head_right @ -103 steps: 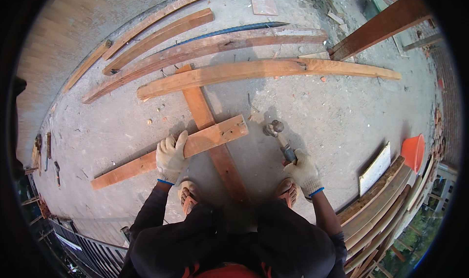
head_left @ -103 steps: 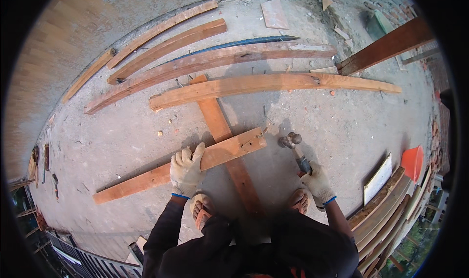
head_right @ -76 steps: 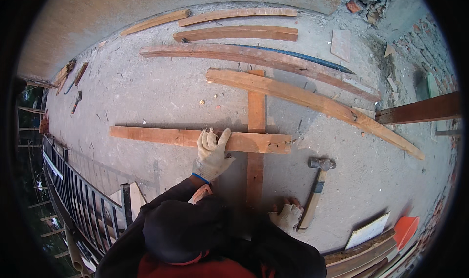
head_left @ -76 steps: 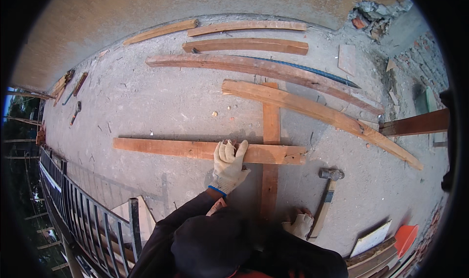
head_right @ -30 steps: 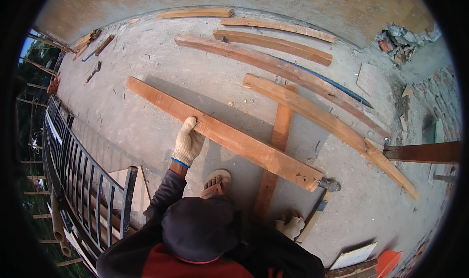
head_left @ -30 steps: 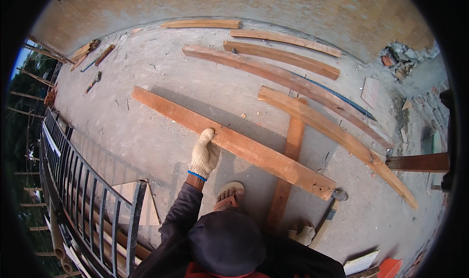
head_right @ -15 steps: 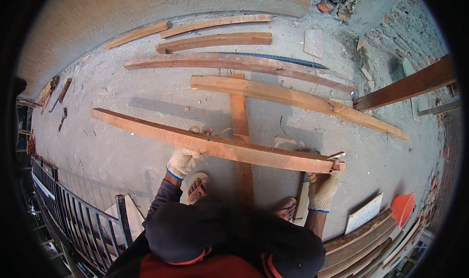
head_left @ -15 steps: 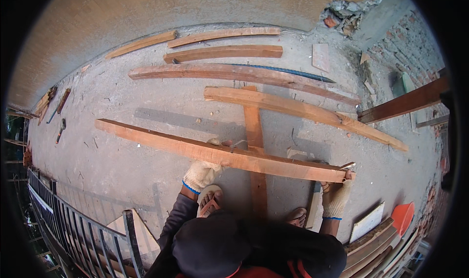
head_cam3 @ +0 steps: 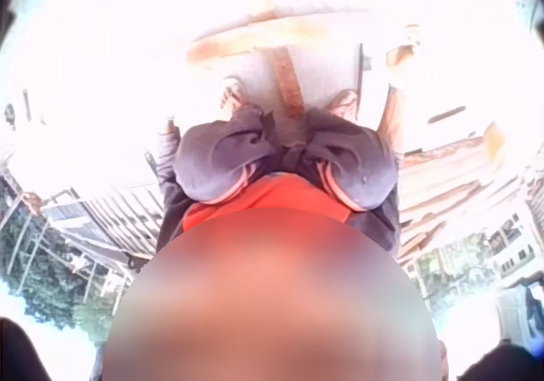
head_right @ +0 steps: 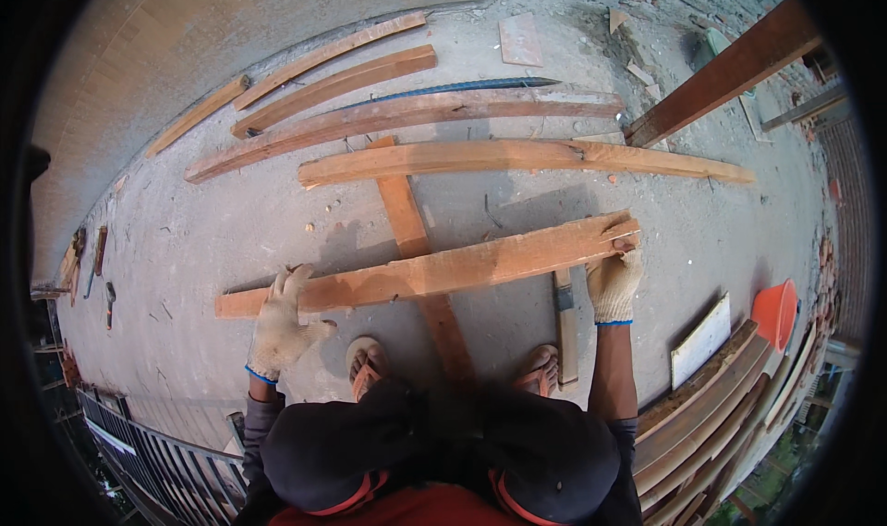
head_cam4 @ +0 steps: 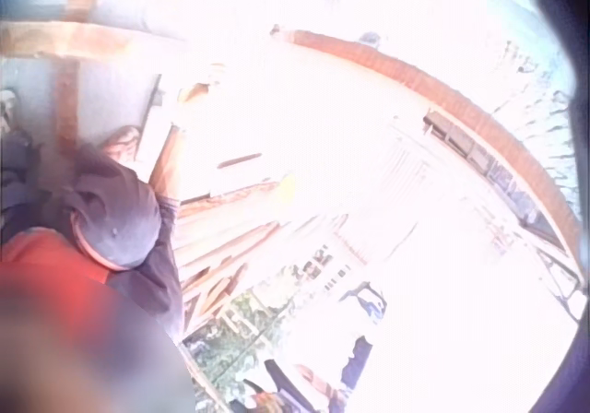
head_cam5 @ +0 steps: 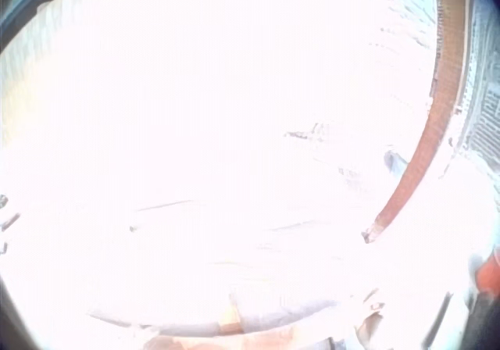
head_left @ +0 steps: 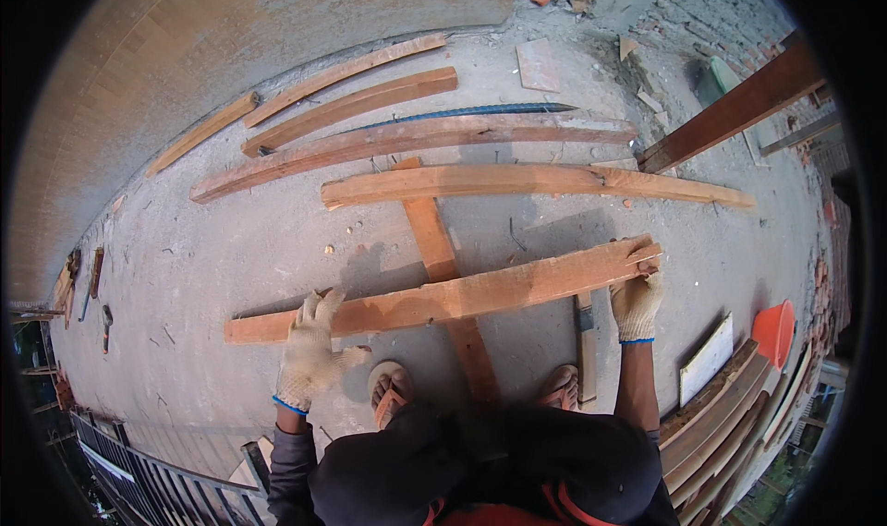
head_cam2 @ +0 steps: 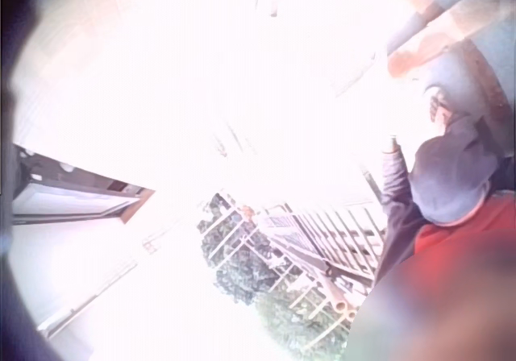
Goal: The person assembles a small wooden frame by nailing planks together with a hammer and then uses a crowbar to pry and adjust the joints. The person handles several wooden planks, a hammer, and a crowbar on a concrete floor.
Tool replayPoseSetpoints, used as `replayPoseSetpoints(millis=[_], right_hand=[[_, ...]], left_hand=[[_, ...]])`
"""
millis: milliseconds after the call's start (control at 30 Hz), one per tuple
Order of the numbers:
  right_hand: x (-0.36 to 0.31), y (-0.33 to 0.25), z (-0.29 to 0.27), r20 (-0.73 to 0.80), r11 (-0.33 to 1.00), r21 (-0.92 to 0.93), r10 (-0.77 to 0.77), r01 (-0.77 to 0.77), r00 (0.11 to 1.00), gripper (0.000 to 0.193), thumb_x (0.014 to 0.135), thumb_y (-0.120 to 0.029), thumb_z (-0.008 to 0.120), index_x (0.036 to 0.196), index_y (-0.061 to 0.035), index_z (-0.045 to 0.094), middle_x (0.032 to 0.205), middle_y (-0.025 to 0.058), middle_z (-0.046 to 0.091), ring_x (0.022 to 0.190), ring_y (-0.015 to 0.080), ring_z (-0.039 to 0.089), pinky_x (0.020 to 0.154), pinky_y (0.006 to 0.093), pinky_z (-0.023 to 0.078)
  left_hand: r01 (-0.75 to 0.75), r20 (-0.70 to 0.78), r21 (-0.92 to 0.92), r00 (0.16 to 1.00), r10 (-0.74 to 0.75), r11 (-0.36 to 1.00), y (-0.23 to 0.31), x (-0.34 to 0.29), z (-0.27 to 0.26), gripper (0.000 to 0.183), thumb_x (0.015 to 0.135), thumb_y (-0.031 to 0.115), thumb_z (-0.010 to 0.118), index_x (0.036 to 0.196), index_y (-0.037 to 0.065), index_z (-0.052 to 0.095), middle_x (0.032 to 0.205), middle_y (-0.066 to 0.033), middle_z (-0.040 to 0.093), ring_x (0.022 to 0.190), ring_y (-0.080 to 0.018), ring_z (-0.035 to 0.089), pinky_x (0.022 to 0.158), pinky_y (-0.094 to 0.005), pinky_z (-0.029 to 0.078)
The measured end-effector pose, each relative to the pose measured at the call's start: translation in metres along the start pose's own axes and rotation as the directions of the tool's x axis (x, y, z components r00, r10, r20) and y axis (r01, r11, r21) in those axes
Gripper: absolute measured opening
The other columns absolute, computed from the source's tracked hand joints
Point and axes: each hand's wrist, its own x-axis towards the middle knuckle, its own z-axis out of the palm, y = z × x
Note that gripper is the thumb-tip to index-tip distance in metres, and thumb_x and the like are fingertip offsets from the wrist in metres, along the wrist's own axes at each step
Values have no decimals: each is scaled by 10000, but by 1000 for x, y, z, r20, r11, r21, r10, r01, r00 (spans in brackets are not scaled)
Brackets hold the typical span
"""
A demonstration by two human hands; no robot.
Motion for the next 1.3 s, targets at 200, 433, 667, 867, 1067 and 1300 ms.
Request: replayPoseSetpoints(millis=[200, 433, 667, 867, 1067, 1300], right_hand=[[7, -6, -7, -238, 977, -169, 89, -132, 967, 413, 939, -191, 563, 1324, -72, 471, 1211, 115, 583, 1097, 244, 596, 919, 407, 535], [-87, -11, -64, -533, 694, -602, 19, -395, 846, 456, 861, -56, 522, 1315, -59, 482, 1098, 99, 605, 1016, 215, 624, 859, 354, 542], [-185, 25, -40, -310, -283, -913, 10, -294, 951, 540, 769, -281, 715, 1220, -14, 583, 1091, 220, 622, 1082, 396, 581, 937, 475, 470], [-190, 2, -68, -276, -397, -876, -57, -276, 959, 426, 786, -232, 707, 1145, -23, 609, 1030, 191, 626, 986, 386, 579, 853, 488, 463], [-242, -65, -85, -607, -577, -609, -104, -545, 788, 428, 727, -221, 768, 1098, -53, 638, 1051, 158, 637, 1032, 347, 598, 900, 447, 486], [-279, -57, -75, -704, -395, -673, 83, -626, 705, 381, 742, -179, 750, 1090, -59, 651, 1028, 169, 657, 955, 333, 652, 857, 436, 533]], left_hand=[[8, 444, 216, 890, -106, 976, -2, 66, 62, 923, 579, 455, 887, 1320, 86, 480, 1239, -177, 603, 1176, -363, 564, 1000, -447, 443], [-59, 144, 196, 989, 30, 979, 6, 55, 82, 838, 533, 409, 909, 1222, 107, 540, 1152, -150, 604, 1107, -357, 565, 955, -452, 448], [-27, 74, 191, 997, 13, 981, 13, 59, 108, 924, 509, 431, 906, 1286, 130, 508, 1195, -154, 579, 1147, -356, 540, 980, -476, 414], [-32, 91, 216, 996, 12, 976, 7, 52, 117, 949, 535, 460, 894, 1312, 100, 485, 1248, -189, 553, 1173, -371, 517, 997, -493, 393], [-27, 122, 74, 992, 18, 997, 19, 49, 100, 950, 578, 465, 883, 1336, 68, 471, 1255, -209, 541, 1179, -385, 502, 1015, -496, 376], [-64, 105, -131, 991, 78, 989, 36, 90, 61, 775, 717, 401, 823, 1336, 68, 495, 1251, -227, 531, 1188, -397, 502, 1025, -506, 377]])
